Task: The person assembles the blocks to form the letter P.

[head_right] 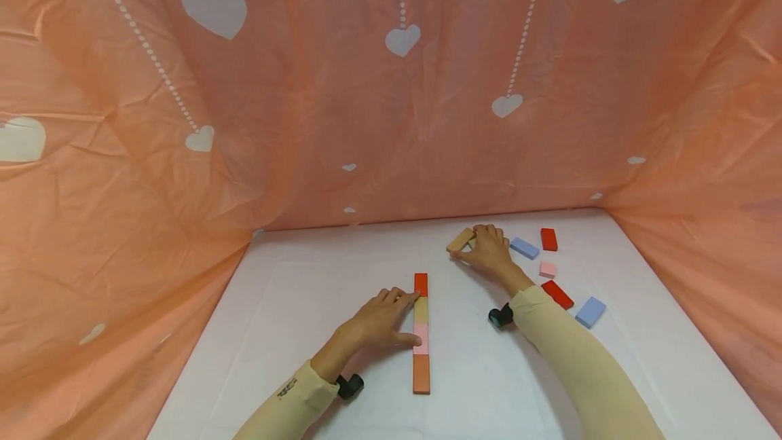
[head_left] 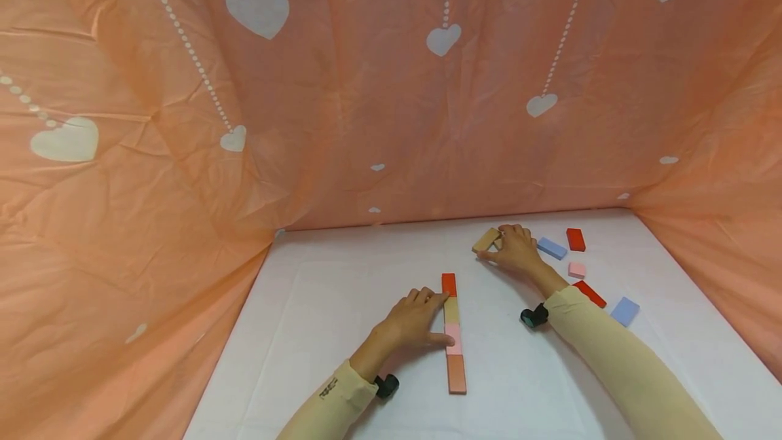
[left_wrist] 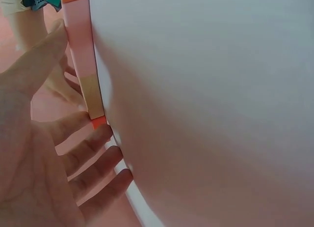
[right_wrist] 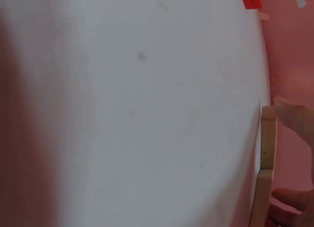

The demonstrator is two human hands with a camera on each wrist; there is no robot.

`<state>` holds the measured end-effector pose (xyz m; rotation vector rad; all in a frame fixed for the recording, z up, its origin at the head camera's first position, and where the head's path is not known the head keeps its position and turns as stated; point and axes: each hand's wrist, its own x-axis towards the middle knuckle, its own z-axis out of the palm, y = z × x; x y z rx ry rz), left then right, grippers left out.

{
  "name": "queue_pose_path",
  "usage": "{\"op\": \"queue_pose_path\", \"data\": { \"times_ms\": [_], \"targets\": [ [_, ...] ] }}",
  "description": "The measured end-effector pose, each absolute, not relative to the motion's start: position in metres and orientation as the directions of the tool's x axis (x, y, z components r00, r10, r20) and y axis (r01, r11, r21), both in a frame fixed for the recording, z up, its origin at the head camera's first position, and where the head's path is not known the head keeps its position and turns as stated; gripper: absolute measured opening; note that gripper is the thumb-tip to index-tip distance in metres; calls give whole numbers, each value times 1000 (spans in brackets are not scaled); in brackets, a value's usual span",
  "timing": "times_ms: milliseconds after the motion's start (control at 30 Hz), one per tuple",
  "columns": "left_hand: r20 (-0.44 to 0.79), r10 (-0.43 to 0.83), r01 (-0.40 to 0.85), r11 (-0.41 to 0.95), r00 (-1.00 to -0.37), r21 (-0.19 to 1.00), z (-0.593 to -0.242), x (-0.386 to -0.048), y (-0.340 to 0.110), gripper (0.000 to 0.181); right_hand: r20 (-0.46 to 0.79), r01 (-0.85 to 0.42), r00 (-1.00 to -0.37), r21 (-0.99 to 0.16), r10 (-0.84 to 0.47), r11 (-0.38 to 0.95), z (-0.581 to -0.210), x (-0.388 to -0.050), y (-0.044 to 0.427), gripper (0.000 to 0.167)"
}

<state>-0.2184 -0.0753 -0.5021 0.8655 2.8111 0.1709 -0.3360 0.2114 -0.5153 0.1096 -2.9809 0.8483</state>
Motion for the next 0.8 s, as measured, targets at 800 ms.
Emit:
{"op": "queue_pose_path", "data": {
  "times_ms": [800],
  "targets": [
    [-156,574,560,819,-804,127,-504,-221,-74,93,44,-82,-997,-541,-69,837,-517,-339,211,94]
  ]
}}
